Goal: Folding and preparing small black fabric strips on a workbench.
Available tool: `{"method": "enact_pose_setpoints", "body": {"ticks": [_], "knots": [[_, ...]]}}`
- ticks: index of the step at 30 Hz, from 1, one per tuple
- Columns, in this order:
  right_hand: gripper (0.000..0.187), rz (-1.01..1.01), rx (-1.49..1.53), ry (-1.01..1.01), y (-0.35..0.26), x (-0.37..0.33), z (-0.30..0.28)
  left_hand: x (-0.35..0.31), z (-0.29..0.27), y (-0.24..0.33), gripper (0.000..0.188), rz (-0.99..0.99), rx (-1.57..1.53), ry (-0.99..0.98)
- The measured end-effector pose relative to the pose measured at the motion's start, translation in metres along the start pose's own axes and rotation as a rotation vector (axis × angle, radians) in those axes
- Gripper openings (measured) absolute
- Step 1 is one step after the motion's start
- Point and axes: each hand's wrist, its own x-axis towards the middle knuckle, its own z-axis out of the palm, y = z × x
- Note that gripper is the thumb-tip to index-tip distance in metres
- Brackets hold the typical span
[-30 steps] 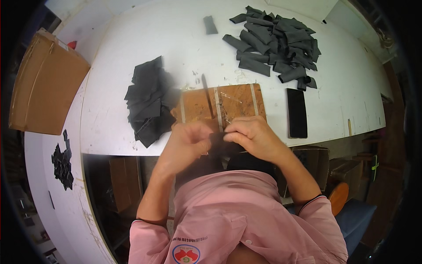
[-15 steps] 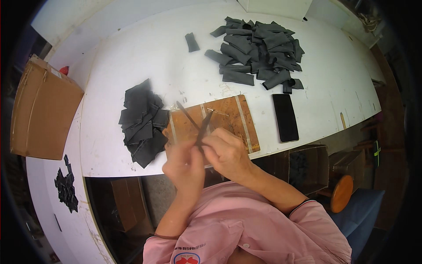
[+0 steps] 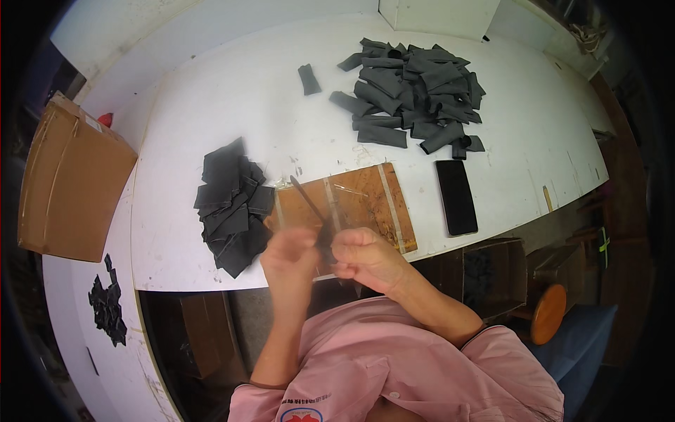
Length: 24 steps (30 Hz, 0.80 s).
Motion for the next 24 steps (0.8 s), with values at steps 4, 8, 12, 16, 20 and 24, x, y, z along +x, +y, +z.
{"method": "enact_pose_setpoints", "body": {"ticks": [4, 8, 12, 16, 20, 24], "knots": [[0.018, -0.015, -0.257, 0.067, -0.005, 0.001, 0.008, -0.001, 0.003, -0.012, 0.013, 0.468, 0.283, 0.246], [0.019, -0.049, -0.364, 0.147, -0.005, -0.001, 0.0, -0.005, -0.002, -0.003, 0.017, 0.208, -0.008, 0.039], [0.016, -0.043, -0.249, 0.036, -0.007, -0.005, 0.003, -0.014, -0.009, 0.005, 0.027, -0.08, -0.539, -0.27], [0.016, -0.1, -0.352, -0.199, -0.026, -0.012, 0.032, -0.029, -0.013, 0.029, 0.043, -0.237, -0.854, -0.714], [0.01, -0.159, -0.313, -0.044, -0.034, -0.005, 0.029, -0.031, 0.002, 0.028, 0.039, 0.2, 0.081, -0.135], [0.009, -0.437, -0.846, 0.039, -0.042, -0.002, 0.046, -0.017, 0.002, 0.013, 0.019, 0.804, 0.444, 0.076]]}}
